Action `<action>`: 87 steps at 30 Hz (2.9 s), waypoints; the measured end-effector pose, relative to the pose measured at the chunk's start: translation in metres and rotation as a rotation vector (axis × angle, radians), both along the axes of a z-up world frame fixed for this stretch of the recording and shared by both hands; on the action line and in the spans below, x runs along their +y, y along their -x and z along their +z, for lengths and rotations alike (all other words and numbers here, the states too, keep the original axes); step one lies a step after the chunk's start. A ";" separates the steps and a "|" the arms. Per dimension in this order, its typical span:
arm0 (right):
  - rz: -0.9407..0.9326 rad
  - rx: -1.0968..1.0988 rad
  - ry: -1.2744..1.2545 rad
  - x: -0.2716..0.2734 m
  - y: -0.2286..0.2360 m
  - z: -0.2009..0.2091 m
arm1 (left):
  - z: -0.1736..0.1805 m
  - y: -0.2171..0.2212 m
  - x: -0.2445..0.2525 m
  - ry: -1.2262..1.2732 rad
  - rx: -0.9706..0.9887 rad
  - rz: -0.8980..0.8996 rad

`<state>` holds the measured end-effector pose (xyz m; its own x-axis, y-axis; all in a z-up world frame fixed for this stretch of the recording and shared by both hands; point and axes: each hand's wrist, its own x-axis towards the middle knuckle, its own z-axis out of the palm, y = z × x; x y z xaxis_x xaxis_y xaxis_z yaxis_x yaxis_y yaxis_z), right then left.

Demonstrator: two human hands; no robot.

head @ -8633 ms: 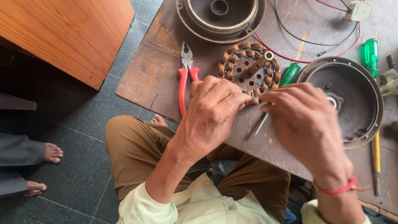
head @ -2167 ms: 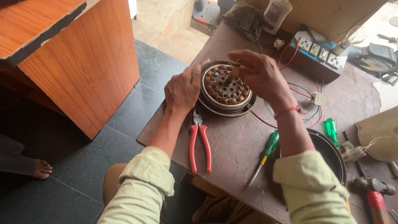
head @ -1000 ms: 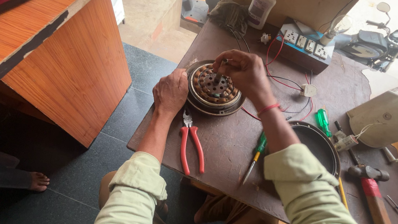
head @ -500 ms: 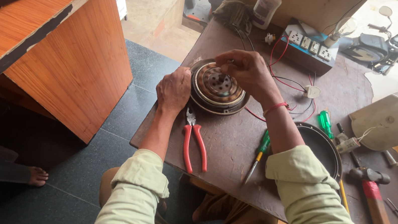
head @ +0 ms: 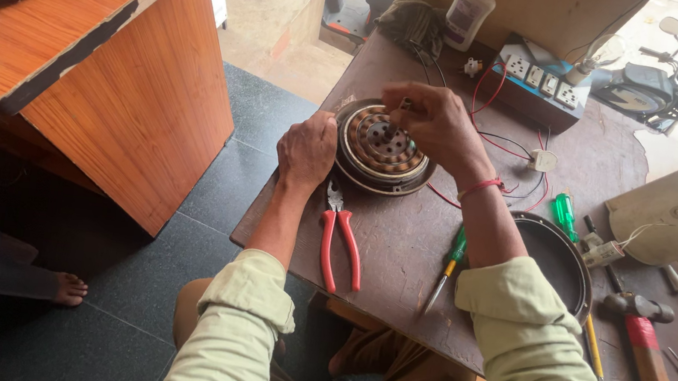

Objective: The person performs a repair on a ceiling fan motor by hand and with tools. They manipulate internal copper coils, strip wires using pliers, and use a hammer to reassemble the motor housing on a wooden workbench.

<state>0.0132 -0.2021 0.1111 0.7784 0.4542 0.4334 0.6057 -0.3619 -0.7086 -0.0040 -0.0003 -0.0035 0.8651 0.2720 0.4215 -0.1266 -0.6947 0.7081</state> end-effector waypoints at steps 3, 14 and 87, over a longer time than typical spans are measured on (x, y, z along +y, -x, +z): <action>-0.119 0.106 -0.013 0.001 0.005 0.002 | 0.000 -0.001 0.001 -0.006 0.030 -0.012; 0.002 0.033 -0.102 -0.005 0.006 -0.006 | 0.000 0.003 0.003 -0.012 -0.041 0.014; -0.665 -0.308 0.465 -0.154 0.231 -0.086 | 0.062 0.159 -0.022 0.461 0.311 -0.073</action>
<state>-0.2181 -0.3562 0.0250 0.8238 0.1297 0.5518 0.3058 -0.9213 -0.2401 -0.1633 -0.0224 0.0585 0.9530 0.3028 -0.0048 0.1005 -0.3013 0.9482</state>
